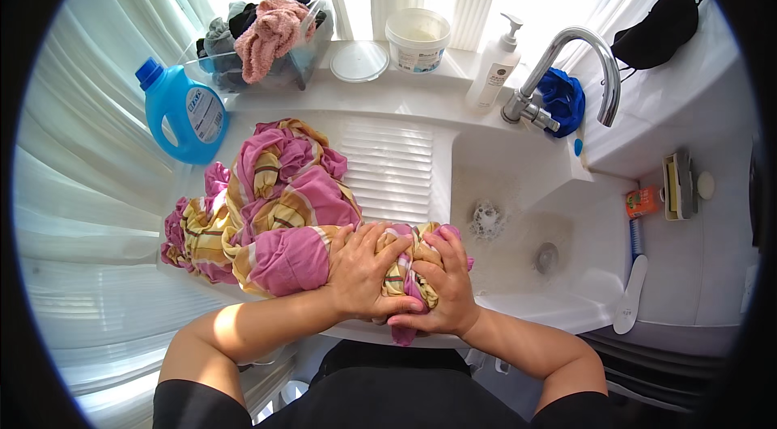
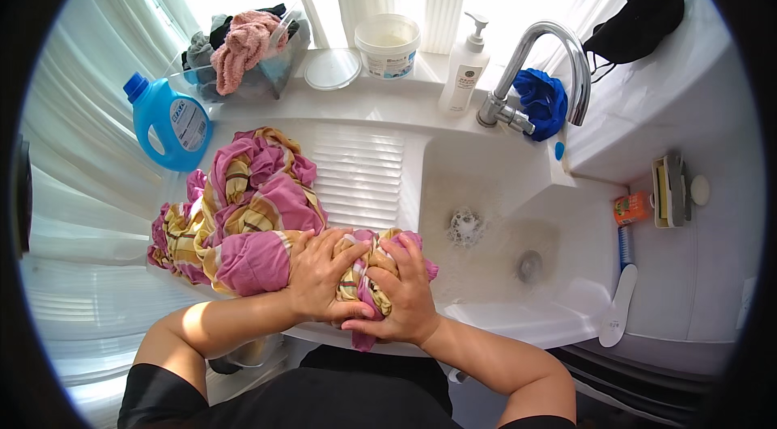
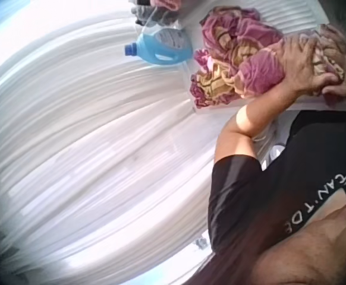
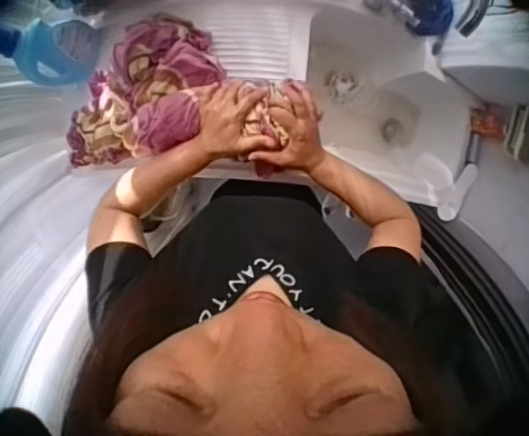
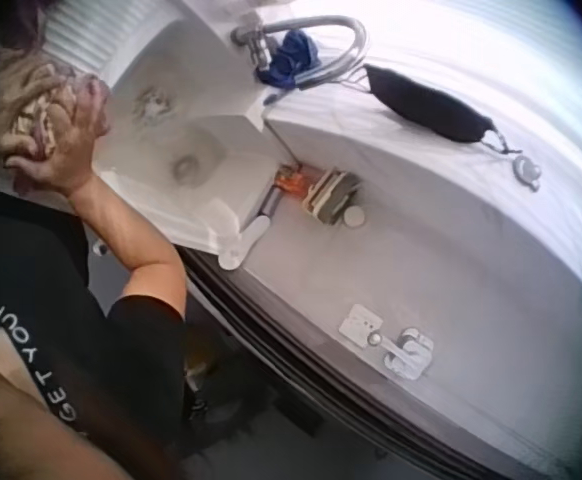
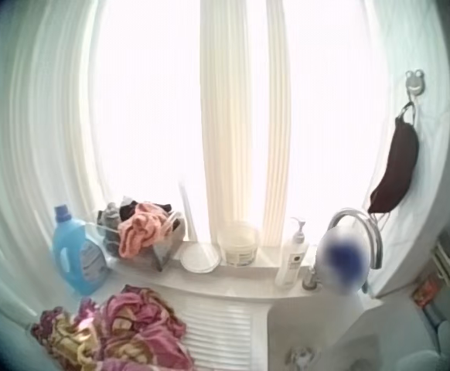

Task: The person washes a pink and yellow striped cloth in a sink by hand, using water and liquid detergent, then rinses it under the faucet.

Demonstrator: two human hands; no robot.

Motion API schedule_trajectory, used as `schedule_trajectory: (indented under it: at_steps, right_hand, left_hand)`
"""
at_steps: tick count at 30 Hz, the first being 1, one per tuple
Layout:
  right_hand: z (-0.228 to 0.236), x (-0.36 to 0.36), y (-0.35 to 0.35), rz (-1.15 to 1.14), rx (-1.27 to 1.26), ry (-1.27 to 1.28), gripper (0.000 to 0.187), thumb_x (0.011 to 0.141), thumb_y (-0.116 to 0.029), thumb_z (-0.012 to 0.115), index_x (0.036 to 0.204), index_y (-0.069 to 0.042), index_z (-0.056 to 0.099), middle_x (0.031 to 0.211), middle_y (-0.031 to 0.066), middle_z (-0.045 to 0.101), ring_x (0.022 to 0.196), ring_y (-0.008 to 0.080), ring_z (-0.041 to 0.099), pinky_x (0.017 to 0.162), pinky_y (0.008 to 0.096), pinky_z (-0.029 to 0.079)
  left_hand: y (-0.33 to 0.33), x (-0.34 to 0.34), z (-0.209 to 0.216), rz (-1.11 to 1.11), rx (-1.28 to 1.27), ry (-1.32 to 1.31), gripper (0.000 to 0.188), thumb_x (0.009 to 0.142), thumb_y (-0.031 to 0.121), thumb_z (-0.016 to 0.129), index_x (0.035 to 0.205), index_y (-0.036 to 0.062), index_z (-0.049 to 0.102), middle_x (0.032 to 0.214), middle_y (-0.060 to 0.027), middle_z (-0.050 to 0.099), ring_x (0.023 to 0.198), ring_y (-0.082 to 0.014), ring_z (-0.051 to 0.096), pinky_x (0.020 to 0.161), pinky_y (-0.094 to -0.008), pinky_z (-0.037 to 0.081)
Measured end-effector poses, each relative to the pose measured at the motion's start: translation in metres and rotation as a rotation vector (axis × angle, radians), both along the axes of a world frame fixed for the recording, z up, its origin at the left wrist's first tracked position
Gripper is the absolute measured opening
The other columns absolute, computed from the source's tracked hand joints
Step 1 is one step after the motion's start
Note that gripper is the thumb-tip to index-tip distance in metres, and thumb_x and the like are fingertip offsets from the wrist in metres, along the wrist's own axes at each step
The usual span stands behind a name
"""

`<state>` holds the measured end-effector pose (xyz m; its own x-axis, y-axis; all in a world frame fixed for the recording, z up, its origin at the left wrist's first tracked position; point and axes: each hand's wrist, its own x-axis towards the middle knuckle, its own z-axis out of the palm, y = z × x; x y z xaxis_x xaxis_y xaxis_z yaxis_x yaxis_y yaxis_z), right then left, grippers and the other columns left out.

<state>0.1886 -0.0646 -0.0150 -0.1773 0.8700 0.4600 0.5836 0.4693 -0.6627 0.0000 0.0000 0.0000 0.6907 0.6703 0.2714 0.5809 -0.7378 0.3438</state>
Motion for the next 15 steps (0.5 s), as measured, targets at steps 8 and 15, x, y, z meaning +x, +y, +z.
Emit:
schedule_trajectory:
  at_steps: [8,15]
  right_hand:
    - [-0.04,0.026,0.077,0.291,0.007,0.281,0.035,0.06,-0.023,0.071,0.088,-0.003,0.062,0.098,0.0147,0.06,0.098,0.0388,0.053,0.091,0.0479,0.042]
    - [-0.061,0.033,0.124,0.541,-0.186,0.555,0.029,0.066,-0.023,0.059,0.084,0.0,0.062,0.089,0.0176,0.06,0.086,0.0361,0.055,0.081,0.0419,0.044]
  left_hand:
    - [0.057,0.024,-0.022,-0.112,-0.161,-0.161,0.044,0.079,0.05,0.063,0.077,0.0061,0.057,0.072,-0.0099,0.052,0.069,-0.0269,0.052,0.066,-0.0387,0.036]
    - [0.088,0.034,-0.025,-0.138,-0.336,-0.239,0.028,0.081,0.025,0.062,0.064,0.0041,0.055,0.054,-0.0154,0.053,0.048,-0.0342,0.053,0.047,-0.0442,0.04]
